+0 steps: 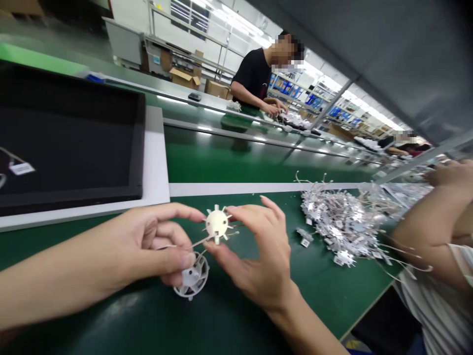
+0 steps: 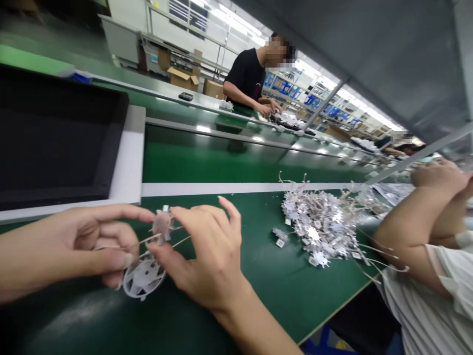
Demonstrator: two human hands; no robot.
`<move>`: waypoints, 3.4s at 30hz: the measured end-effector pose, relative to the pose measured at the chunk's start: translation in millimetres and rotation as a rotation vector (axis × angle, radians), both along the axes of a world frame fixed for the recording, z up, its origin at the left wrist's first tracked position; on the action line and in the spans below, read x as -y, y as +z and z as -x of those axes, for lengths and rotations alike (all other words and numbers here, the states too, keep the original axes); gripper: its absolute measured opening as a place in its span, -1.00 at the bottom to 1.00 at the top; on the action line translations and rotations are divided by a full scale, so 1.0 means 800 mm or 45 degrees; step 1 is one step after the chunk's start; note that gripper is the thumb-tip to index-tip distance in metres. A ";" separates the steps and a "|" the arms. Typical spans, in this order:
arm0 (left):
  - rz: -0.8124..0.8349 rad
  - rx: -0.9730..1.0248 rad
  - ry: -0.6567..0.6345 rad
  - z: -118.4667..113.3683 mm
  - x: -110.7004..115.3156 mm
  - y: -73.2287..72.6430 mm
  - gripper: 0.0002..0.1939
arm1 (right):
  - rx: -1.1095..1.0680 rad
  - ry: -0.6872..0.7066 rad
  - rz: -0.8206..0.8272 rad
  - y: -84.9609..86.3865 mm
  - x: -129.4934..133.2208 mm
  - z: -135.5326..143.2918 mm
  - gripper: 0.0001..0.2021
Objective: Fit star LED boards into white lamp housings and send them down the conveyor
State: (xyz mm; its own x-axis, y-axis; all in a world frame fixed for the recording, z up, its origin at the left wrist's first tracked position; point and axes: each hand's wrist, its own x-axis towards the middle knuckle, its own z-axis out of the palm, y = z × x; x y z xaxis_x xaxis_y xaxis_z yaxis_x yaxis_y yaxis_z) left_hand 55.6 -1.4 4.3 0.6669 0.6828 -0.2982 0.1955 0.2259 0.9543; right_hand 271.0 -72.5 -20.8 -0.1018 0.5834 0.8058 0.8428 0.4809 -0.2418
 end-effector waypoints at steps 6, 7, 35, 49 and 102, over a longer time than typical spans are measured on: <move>-0.181 0.026 -0.075 0.023 -0.030 0.014 -0.58 | 0.100 -0.130 -0.027 -0.002 0.002 -0.001 -0.79; -0.209 0.035 -0.042 0.024 -0.031 0.016 -0.60 | 0.108 -0.130 -0.020 -0.002 0.002 0.000 -0.80; -0.618 0.081 0.027 0.012 0.006 0.031 -0.90 | -0.671 0.491 0.873 0.022 0.010 -0.003 -0.68; -0.344 0.199 0.183 -0.003 0.014 0.014 -0.50 | -1.038 0.652 1.036 0.021 0.011 -0.005 -0.60; -0.652 -0.710 -0.212 -0.003 0.014 0.002 -0.29 | -0.750 0.257 1.297 0.021 -0.009 -0.031 -0.68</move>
